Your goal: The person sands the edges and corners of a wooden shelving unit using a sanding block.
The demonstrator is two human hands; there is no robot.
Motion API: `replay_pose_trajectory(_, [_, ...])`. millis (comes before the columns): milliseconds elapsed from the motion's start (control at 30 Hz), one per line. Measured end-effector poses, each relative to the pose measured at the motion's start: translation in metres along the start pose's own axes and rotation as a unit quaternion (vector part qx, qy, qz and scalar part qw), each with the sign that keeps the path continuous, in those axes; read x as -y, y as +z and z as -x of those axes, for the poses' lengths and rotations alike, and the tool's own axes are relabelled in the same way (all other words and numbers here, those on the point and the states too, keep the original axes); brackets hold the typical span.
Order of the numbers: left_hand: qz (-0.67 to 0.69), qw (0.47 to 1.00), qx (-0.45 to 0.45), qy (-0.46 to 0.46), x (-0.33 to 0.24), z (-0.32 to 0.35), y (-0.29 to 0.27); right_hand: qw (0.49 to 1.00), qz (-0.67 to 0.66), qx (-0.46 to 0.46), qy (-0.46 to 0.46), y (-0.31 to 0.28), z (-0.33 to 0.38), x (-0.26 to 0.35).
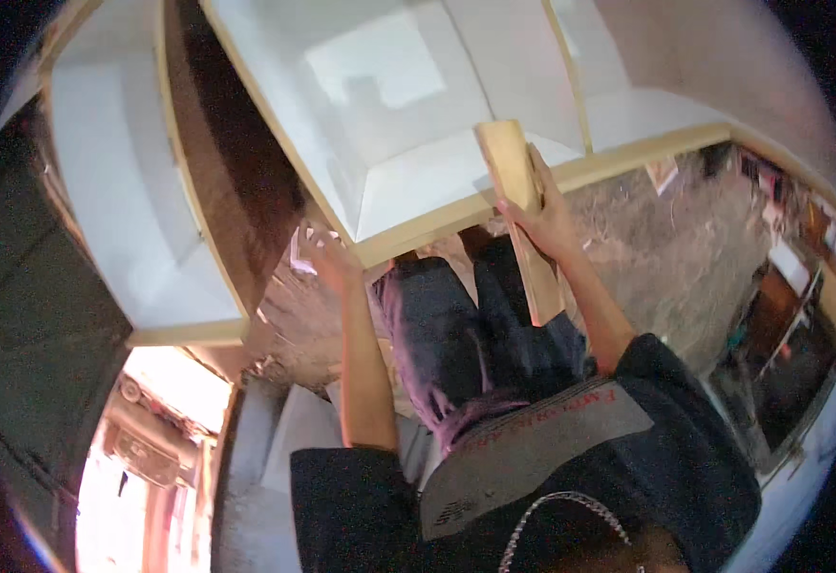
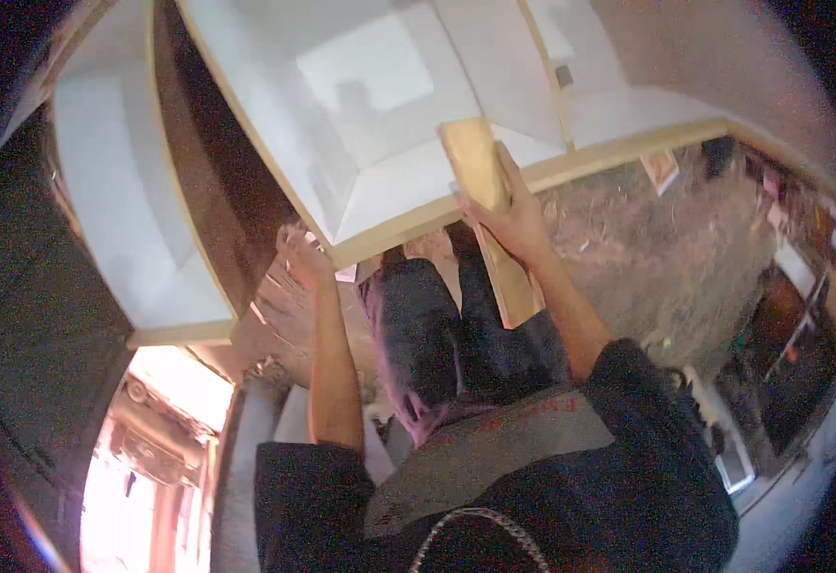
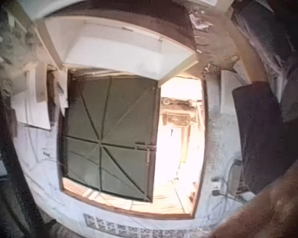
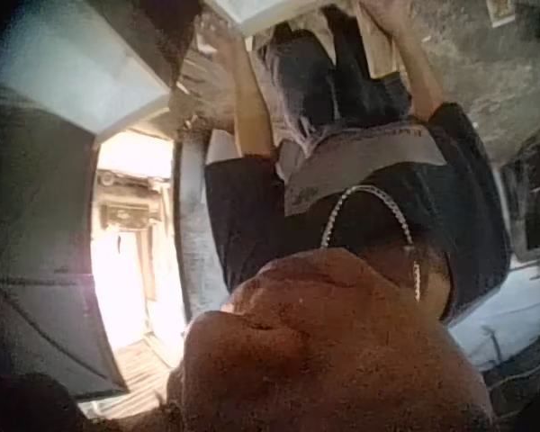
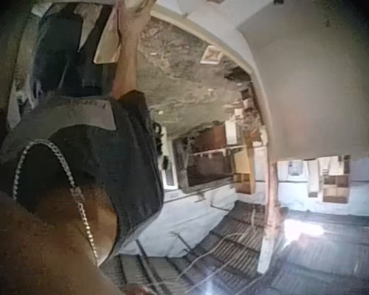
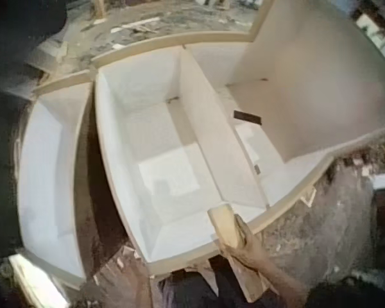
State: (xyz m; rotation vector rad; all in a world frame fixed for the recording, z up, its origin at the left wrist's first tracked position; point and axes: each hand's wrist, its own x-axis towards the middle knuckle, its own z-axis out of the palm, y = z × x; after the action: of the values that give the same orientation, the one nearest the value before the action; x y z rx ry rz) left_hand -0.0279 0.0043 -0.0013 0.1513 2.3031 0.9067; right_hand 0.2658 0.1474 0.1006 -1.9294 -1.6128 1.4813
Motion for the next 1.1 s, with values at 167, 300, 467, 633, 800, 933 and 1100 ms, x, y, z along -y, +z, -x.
replay_pose_trajectory(167, [0.286,0.949,0.001,-0.131,0.025,-0.013,-0.009,0.990,0.085,0.055,-0.094,0.035,0.018,0.010])
replay_pose_trajectory(300, [0.319,0.929,0.026,-0.185,0.037,-0.031,-0.011,0.974,0.164,0.145,0.051,0.070,0.032,0.063])
replay_pose_trajectory(467, [0.285,0.923,0.129,-0.226,0.068,-0.043,-0.036,0.968,0.195,0.153,0.037,0.127,0.044,0.085])
replay_pose_trajectory(633, [0.242,0.905,0.182,-0.298,0.064,-0.055,-0.049,0.957,0.204,0.197,0.058,0.173,0.045,0.105])
replay_pose_trajectory(800, [0.228,0.912,0.232,-0.251,0.059,-0.067,-0.048,0.935,0.274,0.212,0.080,0.194,0.052,0.118])
replay_pose_trajectory(933, [0.248,0.902,0.249,-0.249,0.065,-0.059,-0.032,0.920,0.324,0.209,0.065,0.192,0.055,0.114])
replay_pose_trajectory(1100, [0.138,0.933,0.332,-0.030,0.116,-0.076,-0.022,0.921,0.324,0.208,0.056,0.196,0.060,0.111])
